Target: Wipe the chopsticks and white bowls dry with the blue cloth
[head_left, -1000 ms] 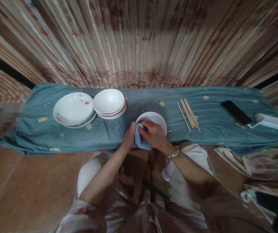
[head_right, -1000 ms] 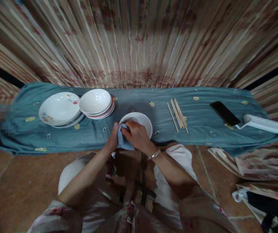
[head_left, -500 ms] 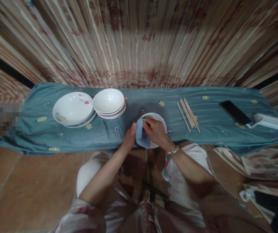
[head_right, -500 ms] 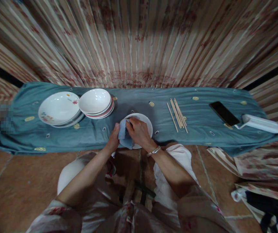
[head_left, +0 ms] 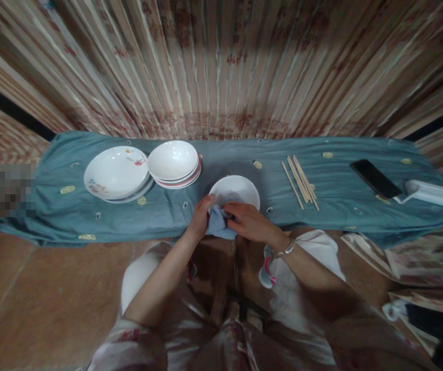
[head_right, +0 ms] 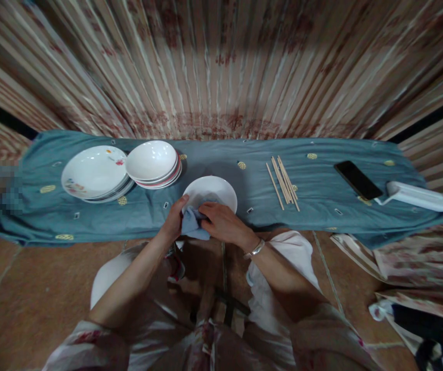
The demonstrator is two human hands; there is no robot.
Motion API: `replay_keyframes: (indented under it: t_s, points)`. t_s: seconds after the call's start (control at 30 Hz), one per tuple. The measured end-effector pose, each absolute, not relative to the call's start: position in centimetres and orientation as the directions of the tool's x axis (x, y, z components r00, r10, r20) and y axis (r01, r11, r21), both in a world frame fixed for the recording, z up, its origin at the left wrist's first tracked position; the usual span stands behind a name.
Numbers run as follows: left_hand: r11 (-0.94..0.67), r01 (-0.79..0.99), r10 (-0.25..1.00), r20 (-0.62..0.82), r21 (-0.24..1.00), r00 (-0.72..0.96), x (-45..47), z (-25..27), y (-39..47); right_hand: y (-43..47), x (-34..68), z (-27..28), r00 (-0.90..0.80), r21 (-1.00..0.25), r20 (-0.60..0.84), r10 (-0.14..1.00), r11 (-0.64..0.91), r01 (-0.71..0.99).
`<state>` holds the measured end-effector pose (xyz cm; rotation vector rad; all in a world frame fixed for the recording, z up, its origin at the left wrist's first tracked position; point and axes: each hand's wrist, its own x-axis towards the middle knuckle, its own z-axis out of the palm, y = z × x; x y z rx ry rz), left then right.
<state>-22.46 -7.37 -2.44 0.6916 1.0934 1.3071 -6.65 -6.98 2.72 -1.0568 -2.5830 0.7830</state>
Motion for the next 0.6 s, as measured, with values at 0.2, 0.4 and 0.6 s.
replay_keyframes:
  t_s: [0.2,0.4,0.6]
  points:
    - [0.22,-0.449,0.956,-0.282,0.866,-0.076,-22.36,-2.22,-7.28,-7.17,-5.71,3.27,-0.644,-0.212,-0.053,0.763,0.621,0.754]
    - [0.288,-0.409,0.936,-0.346,0.866,-0.073,-22.09,-2.11,-7.42,-6.84,-5.69,3.44,-0.54,-0.076,-0.003,0.842,0.538,0.84]
    - [0.301,-0.375,0.937,-0.344,0.877,-0.052,-21.95,-2.41,-7.57,-6.86,-5.47,2.94,-0.675,-0.307,-0.084,0.733,0.626,0.717]
